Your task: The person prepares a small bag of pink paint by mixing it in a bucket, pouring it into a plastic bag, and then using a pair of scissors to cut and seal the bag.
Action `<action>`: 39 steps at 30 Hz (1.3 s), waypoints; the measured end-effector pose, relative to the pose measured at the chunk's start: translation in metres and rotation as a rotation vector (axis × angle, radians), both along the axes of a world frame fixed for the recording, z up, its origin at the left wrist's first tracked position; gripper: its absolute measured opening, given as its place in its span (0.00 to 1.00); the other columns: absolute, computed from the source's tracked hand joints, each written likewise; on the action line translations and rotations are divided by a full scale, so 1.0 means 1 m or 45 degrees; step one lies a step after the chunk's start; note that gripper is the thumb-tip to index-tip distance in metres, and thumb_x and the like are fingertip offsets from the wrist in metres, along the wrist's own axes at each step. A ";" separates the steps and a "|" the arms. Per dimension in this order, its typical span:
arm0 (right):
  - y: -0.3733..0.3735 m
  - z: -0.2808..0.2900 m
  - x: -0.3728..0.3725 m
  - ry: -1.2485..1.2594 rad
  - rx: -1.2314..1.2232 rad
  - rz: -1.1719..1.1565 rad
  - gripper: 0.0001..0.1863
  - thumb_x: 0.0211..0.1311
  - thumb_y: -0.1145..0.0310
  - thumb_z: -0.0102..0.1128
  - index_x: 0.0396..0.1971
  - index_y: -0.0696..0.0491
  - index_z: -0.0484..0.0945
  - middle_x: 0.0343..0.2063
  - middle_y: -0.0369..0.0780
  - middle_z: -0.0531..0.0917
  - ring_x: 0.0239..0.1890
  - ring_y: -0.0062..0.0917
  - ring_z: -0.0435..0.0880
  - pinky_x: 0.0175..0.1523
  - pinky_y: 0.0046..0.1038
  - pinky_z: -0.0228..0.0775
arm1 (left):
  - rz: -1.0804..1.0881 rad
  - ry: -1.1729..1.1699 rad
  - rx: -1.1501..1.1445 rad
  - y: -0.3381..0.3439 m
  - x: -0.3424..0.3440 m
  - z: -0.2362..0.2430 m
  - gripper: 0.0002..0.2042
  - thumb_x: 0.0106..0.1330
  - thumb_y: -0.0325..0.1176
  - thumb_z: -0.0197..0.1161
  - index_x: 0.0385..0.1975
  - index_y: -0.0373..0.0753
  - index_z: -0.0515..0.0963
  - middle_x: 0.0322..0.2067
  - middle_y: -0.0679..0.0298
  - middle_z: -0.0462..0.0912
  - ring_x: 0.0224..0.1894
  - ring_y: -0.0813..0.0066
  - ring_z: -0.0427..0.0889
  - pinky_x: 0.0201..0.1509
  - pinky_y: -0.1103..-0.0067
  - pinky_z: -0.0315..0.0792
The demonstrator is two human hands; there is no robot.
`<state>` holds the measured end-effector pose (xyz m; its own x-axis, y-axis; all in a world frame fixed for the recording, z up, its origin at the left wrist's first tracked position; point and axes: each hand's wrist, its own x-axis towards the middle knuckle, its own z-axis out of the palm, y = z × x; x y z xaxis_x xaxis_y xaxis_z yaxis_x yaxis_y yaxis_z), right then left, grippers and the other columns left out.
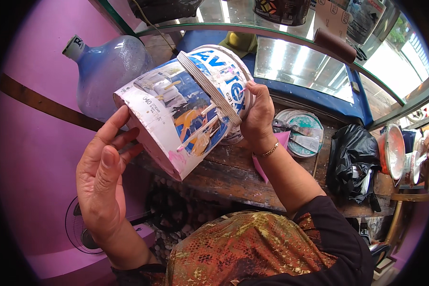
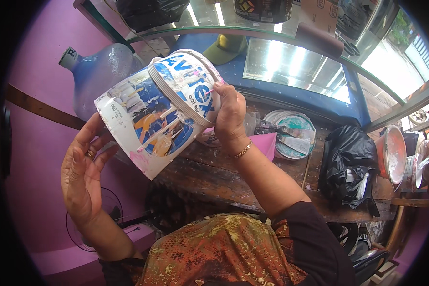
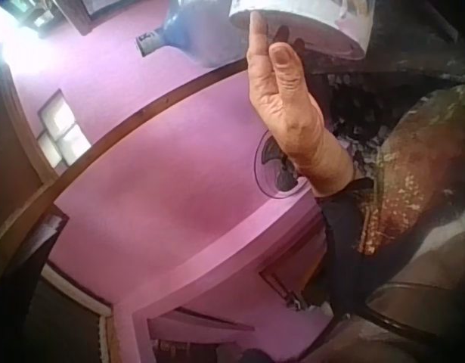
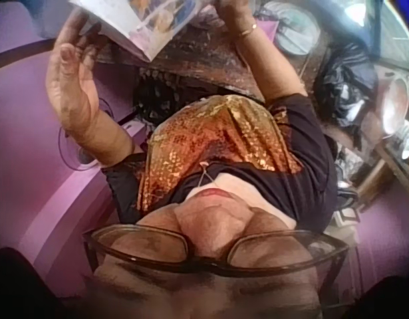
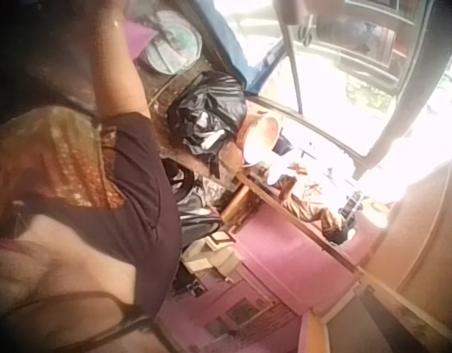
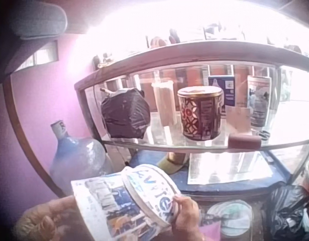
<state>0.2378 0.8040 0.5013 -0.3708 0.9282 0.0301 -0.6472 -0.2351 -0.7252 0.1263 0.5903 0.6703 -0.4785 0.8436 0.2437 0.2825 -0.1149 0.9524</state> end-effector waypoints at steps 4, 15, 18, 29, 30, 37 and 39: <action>0.002 0.005 -0.007 0.026 -0.064 -0.077 0.17 0.64 0.60 0.53 0.31 0.60 0.80 0.30 0.37 0.81 0.33 0.19 0.77 0.41 0.19 0.68 | -0.009 0.000 0.033 -0.001 0.000 -0.001 0.30 0.72 0.47 0.55 0.63 0.26 0.66 0.57 0.51 0.75 0.58 0.64 0.74 0.62 0.69 0.67; 0.003 0.014 0.006 -0.111 0.422 0.227 0.14 0.65 0.62 0.56 0.35 0.61 0.78 0.30 0.37 0.82 0.32 0.15 0.78 0.41 0.19 0.71 | 0.196 -0.186 0.035 -0.028 0.011 -0.021 0.33 0.74 0.53 0.47 0.65 0.28 0.56 0.59 0.45 0.68 0.57 0.60 0.73 0.59 0.66 0.70; -0.012 0.031 0.010 -0.283 0.684 0.324 0.11 0.63 0.66 0.59 0.33 0.60 0.79 0.28 0.34 0.82 0.29 0.12 0.76 0.36 0.17 0.69 | 0.298 -0.408 0.061 -0.057 0.015 -0.047 0.32 0.75 0.53 0.45 0.64 0.29 0.56 0.60 0.45 0.66 0.58 0.59 0.72 0.59 0.65 0.70; -0.118 0.053 0.015 -0.430 2.179 0.261 0.14 0.45 0.64 0.69 0.25 0.51 0.71 0.28 0.39 0.72 0.35 0.35 0.73 0.43 0.33 0.69 | 0.274 -1.307 -0.145 -0.131 0.014 -0.195 0.42 0.67 0.72 0.35 0.65 0.39 0.61 0.58 0.52 0.72 0.56 0.61 0.74 0.60 0.62 0.68; -0.130 0.046 0.012 -0.430 2.265 0.331 0.13 0.47 0.63 0.67 0.26 0.51 0.71 0.29 0.38 0.73 0.38 0.34 0.73 0.44 0.33 0.69 | 0.240 -1.392 -0.134 -0.136 0.012 -0.207 0.41 0.66 0.72 0.34 0.66 0.42 0.62 0.58 0.54 0.73 0.56 0.61 0.74 0.60 0.61 0.68; -0.161 0.006 0.014 -0.576 2.503 0.592 0.11 0.49 0.62 0.60 0.28 0.51 0.73 0.32 0.37 0.72 0.44 0.32 0.71 0.51 0.32 0.67 | 0.221 -1.438 -0.265 -0.162 0.001 -0.234 0.39 0.67 0.71 0.35 0.66 0.45 0.64 0.60 0.60 0.73 0.56 0.61 0.75 0.59 0.59 0.68; -0.167 -0.008 0.014 -0.610 2.485 0.604 0.10 0.47 0.63 0.59 0.28 0.51 0.73 0.31 0.38 0.71 0.42 0.32 0.70 0.52 0.34 0.67 | 0.204 -1.508 -0.219 -0.176 0.000 -0.240 0.37 0.69 0.68 0.38 0.63 0.42 0.67 0.54 0.58 0.77 0.53 0.61 0.77 0.57 0.61 0.70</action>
